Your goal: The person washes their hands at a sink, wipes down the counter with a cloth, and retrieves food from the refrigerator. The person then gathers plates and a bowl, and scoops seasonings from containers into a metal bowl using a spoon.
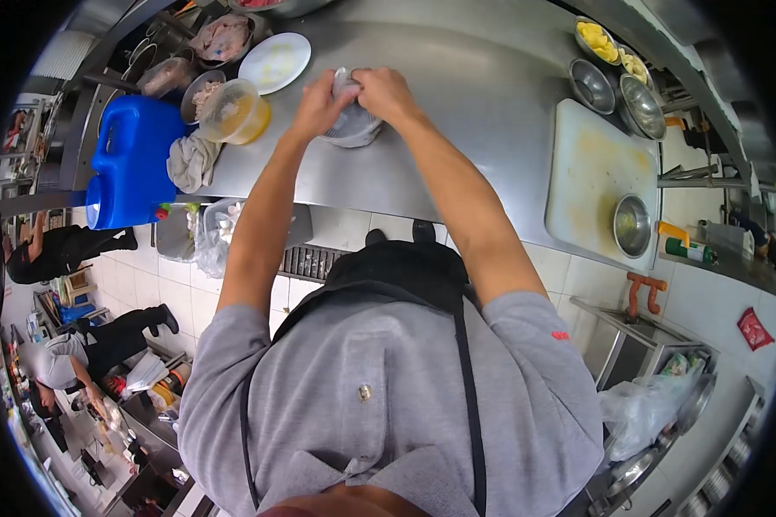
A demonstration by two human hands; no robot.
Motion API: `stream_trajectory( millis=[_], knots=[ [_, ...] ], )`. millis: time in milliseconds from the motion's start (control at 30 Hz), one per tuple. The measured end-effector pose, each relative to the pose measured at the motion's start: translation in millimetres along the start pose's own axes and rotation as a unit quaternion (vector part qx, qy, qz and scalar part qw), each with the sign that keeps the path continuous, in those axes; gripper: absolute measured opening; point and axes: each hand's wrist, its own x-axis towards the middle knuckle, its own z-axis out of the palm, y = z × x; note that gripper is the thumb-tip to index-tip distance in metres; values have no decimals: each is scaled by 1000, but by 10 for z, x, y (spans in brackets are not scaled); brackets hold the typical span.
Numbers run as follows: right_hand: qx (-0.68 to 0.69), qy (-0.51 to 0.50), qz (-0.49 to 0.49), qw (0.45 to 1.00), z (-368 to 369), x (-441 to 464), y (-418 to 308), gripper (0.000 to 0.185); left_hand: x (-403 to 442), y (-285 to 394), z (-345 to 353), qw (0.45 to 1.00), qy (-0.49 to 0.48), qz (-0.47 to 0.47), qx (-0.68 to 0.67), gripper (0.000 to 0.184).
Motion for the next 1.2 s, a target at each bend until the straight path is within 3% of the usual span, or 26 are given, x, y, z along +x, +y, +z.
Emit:
stream_trajectory(
  millis=[67, 200, 267, 300, 367, 500, 600, 667, 800, 867, 1067, 1133, 1200],
  knots=[
    [101, 7, 59, 993, 20, 27, 79, 24, -112, 56, -42, 994, -43, 79, 65, 30],
    [138, -37, 24, 989, -100, -47, 119, 25, -84, -34, 116, 998, -37, 6, -56, 37],
    [112, -33, 5, 993, -134, -119, 82, 26, -98, 32, 113, 978, -50, -2, 203, 34],
    [113, -35, 3, 993, -133, -145, 114, 26, -125, 111, 70, 978, -49, -6, 204, 34],
    [142, -4, -1, 990, -140, -203, 204, 28, -225, 234, -14, 950, 104, -59, 289, 32],
    [151, 40, 13, 988, -35, -366, 372, 28, -565, 140, -120, 956, 181, -44, 226, 25],
    [205, 12, 99, 974, 19, -510, 492, 25, -782, -27, -60, 956, 176, -114, 204, 20],
    [159, -10, 73, 985, 27, -561, 573, 23, -889, -103, -106, 960, 115, -128, 219, 13],
    [177, -48, 28, 983, -6, -630, 772, 22, -1028, -103, -176, 963, 92, -110, 226, 9],
    [145, -26, -81, 986, -20, -660, 882, 21, -1068, -121, -207, 969, 78, -93, 217, 11],
    [171, -27, -203, 964, -51, -608, 1251, 28, -1199, -181, -387, 978, 26, -16, 209, 18],
    [176, -66, -152, 970, -53, -513, 1344, 27, -1196, -169, -410, 978, 29, -4, 206, 18],
    [174, -106, -101, 974, -190, -463, 1253, 26, -1120, -60, -363, 988, 46, -62, 131, 21]
  ],
)
